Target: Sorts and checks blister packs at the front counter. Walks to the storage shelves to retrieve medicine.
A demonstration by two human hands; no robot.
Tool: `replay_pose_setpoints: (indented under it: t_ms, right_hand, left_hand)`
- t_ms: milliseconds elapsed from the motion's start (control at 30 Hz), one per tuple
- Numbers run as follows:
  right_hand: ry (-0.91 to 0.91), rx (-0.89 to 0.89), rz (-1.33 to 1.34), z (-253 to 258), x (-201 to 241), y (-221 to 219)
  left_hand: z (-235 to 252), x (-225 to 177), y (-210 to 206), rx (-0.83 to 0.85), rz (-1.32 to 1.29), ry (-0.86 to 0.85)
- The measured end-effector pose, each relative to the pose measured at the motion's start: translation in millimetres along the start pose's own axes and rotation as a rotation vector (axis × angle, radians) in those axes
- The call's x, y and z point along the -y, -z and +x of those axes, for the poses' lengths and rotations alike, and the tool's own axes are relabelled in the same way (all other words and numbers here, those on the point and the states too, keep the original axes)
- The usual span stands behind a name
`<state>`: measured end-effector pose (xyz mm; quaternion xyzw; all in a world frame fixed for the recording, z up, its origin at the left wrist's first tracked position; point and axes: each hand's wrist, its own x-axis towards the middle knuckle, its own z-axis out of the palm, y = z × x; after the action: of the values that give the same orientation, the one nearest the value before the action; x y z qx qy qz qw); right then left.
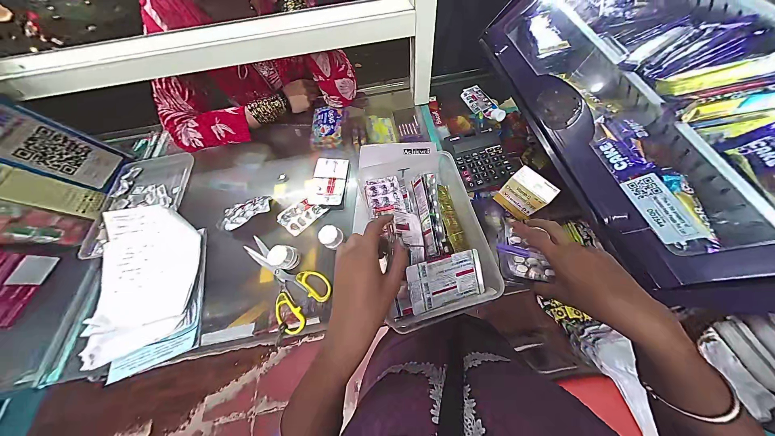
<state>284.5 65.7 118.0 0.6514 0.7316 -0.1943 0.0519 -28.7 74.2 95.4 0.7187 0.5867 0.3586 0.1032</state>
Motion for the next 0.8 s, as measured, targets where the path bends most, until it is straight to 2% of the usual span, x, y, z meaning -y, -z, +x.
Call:
replay_pose_setpoints:
  t_ms: [100, 233, 300, 400, 500, 567, 667, 733, 800]
  right_hand:
    - [0.020, -0.009, 0.001, 2.8, 0.0, 9.5]
    - [0.139, -0.222, 0.047, -4.9, -15.5, 18.2]
    - [0.140, -0.212, 0.035, -7.9, -14.6, 20.3]
    - [0.092, -0.092, 0.001, -0.2, -7.4, 15.7]
    - [0.011, 0.068, -0.041, 5.0, 2.3, 10.1]
    - [-0.046, 0.118, -0.073, 7.4, 10.1, 6.2]
    - [-0.094, 0.111, -0.106, 9.8, 11.0, 2.9]
    - [-0.081, 0.074, -0.049, 7.8, 4.1, 5.2]
    - [-0.029, -0.047, 0.045, 3.2, -7.4, 3.3]
  left_hand:
    - [-5.1, -4.9, -0.1, -0.013, 0.101, -0.028]
    - [-7.4, -12.4, 1.7, 0.006, 0.310, -0.074]
    - [-0.6, -12.0, 5.3, 0.032, 0.345, -0.098]
    - [35.0, -6.2, 12.6, 0.126, 0.298, -0.343]
    - [88.5, -6.3, 5.4, 0.392, 0.248, -0.702]
    - [120.1, -8.0, -8.2, 0.604, 0.252, -0.834]
    - [154.3, -12.4, -16.4, 0.802, 0.259, -0.889]
    - [166.6, -15.4, -3.5, 0.756, 0.267, -0.864]
    - [174.5, -20.9, 19.3, 0.687, 0.227, -0.779]
